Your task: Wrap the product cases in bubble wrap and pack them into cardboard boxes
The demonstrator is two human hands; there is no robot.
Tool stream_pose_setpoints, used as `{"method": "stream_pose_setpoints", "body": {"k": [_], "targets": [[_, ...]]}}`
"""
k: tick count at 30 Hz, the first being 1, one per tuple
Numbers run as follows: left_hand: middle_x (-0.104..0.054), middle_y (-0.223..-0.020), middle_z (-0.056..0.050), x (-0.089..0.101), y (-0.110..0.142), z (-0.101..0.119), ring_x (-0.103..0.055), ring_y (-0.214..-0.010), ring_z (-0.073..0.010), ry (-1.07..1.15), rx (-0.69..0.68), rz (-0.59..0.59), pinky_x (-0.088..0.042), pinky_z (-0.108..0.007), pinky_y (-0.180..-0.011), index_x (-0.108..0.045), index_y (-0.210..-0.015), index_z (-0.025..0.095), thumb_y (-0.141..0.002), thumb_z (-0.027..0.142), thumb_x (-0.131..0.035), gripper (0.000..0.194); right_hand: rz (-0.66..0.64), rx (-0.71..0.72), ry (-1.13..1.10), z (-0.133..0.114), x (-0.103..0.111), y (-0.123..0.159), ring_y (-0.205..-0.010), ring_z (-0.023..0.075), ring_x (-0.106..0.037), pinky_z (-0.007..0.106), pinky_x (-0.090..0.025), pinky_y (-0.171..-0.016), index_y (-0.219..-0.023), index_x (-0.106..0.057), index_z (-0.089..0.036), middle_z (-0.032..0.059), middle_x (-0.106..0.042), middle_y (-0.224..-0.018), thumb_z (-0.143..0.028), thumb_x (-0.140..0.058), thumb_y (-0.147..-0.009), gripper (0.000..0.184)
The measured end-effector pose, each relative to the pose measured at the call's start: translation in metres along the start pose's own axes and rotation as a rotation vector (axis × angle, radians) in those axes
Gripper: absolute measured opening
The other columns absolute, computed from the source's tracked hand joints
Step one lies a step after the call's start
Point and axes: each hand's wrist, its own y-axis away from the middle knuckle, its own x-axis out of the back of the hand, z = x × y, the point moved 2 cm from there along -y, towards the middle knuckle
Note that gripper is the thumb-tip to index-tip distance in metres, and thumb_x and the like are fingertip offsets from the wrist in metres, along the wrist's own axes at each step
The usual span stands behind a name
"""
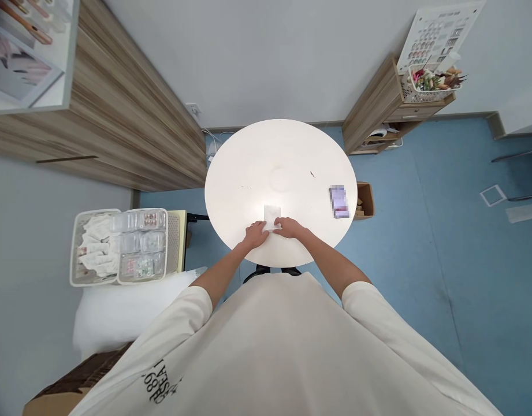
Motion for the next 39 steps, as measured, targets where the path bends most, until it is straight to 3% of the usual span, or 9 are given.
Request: {"method": "stream_pose_setpoints", "body": {"k": [4, 8, 11, 14, 20, 23, 26, 32, 39], "targets": [[-0.053, -0.147, -0.011, 0.004, -0.012, 0.004, -0.053, -0.132, -0.0269, 0.168, 0.106, 0.045, -0.042, -0.046, -0.107, -0.041, -0.146, 0.025, -0.101, 0.038, -0.032, 0.048, 0.18, 0.006, -0.024, -0.001, 0.005, -0.007, -0.104, 0.0235, -0.065, 0.034, -0.049, -0.088, -0.12, -0.067, -0.026, 0.0073, -0.07, -0.119, -0.041, -0.051, -0.1, 0.03], [-0.046, -0.152, -0.014, 0.004, -0.012, 0.01, -0.054, -0.131, -0.0242, 0.284, 0.093, 0.141, -0.048, -0.039, -0.102, -0.023, -0.156, 0.021, -0.1, 0.035, -0.039, 0.06, 0.284, -0.113, -0.023, 0.002, 0.003, -0.022, -0.106, 0.0251, -0.063, 0.035, -0.048, -0.09, -0.138, -0.055, -0.023, 0.0107, -0.065, -0.127, -0.039, -0.046, -0.102, 0.041], [-0.034, -0.16, -0.015, 0.0, -0.007, 0.014, -0.047, -0.138, -0.0269, 0.2, -0.015, 0.146, -0.046, -0.041, -0.106, -0.019, -0.158, 0.02, -0.096, 0.028, -0.045, 0.068, 0.315, -0.196, -0.027, 0.004, -0.005, -0.031, -0.111, 0.0277, -0.061, 0.036, -0.049, -0.086, -0.15, -0.04, -0.023, 0.0135, -0.058, -0.136, -0.039, -0.049, -0.1, 0.054], [-0.026, -0.164, -0.016, -0.004, -0.004, 0.015, -0.039, -0.144, -0.0325, 0.038, -0.082, 0.089, -0.038, -0.047, -0.112, -0.028, -0.155, 0.019, -0.093, 0.024, -0.048, 0.065, 0.405, -0.288, -0.048, 0.004, -0.013, -0.035, -0.119, 0.0296, -0.057, 0.036, -0.049, -0.087, -0.15, -0.034, -0.021, 0.016, -0.051, -0.141, -0.04, -0.051, -0.098, 0.059], [-0.021, -0.165, -0.019, -0.006, -0.007, 0.011, -0.037, -0.145, -0.0347, -0.092, -0.1, 0.025, -0.032, -0.049, -0.114, -0.03, -0.155, 0.017, -0.091, 0.021, -0.048, 0.067, 0.442, -0.517, -0.255, 0.002, -0.027, -0.038, -0.103, 0.026, -0.063, 0.034, -0.051, -0.078, -0.119, -0.053, -0.019, 0.0139, -0.063, -0.118, -0.045, -0.053, -0.093, 0.037], [-0.022, -0.165, -0.019, -0.005, -0.007, 0.009, -0.036, -0.146, -0.0329, -0.078, -0.114, 0.019, -0.031, -0.048, -0.115, -0.029, -0.156, 0.018, -0.091, 0.02, -0.048, 0.068, 0.436, -0.551, -0.329, 0.002, -0.028, -0.042, -0.091, 0.0245, -0.064, 0.034, -0.051, -0.072, -0.097, -0.056, -0.021, 0.0094, -0.066, -0.1, -0.04, -0.056, -0.09, 0.02], [-0.02, -0.165, -0.02, -0.004, -0.006, 0.005, -0.036, -0.146, -0.0321, -0.055, -0.119, 0.034, -0.033, -0.047, -0.114, -0.028, -0.156, 0.016, -0.092, 0.019, -0.047, 0.068, 0.45, -0.561, -0.353, 0.001, -0.027, -0.049, -0.086, 0.0231, -0.064, 0.033, -0.05, -0.07, -0.084, -0.053, -0.023, 0.007, -0.066, -0.092, -0.039, -0.06, -0.087, 0.018], [-0.011, -0.168, -0.021, 0.009, -0.004, -0.018, -0.035, -0.147, -0.0333, -0.015, -0.081, 0.085, -0.035, -0.048, -0.113, -0.021, -0.159, 0.016, -0.092, 0.02, -0.048, 0.072, 0.456, -0.523, -0.378, -0.024, -0.03, -0.073, -0.082, 0.0213, -0.062, 0.031, -0.048, -0.068, -0.078, -0.052, -0.023, 0.005, -0.066, -0.087, -0.041, -0.061, -0.085, 0.021], [-0.003, -0.17, -0.015, 0.052, 0.0, -0.075, -0.025, -0.151, -0.0371, -0.045, 0.04, 0.169, -0.035, -0.052, -0.113, -0.015, -0.161, 0.02, -0.091, 0.02, -0.05, 0.079, 0.434, -0.389, -0.351, -0.087, -0.032, -0.136, -0.083, 0.0212, -0.063, 0.031, -0.047, -0.069, -0.079, -0.055, -0.023, 0.0053, -0.069, -0.086, -0.038, -0.06, -0.086, 0.017]]}}
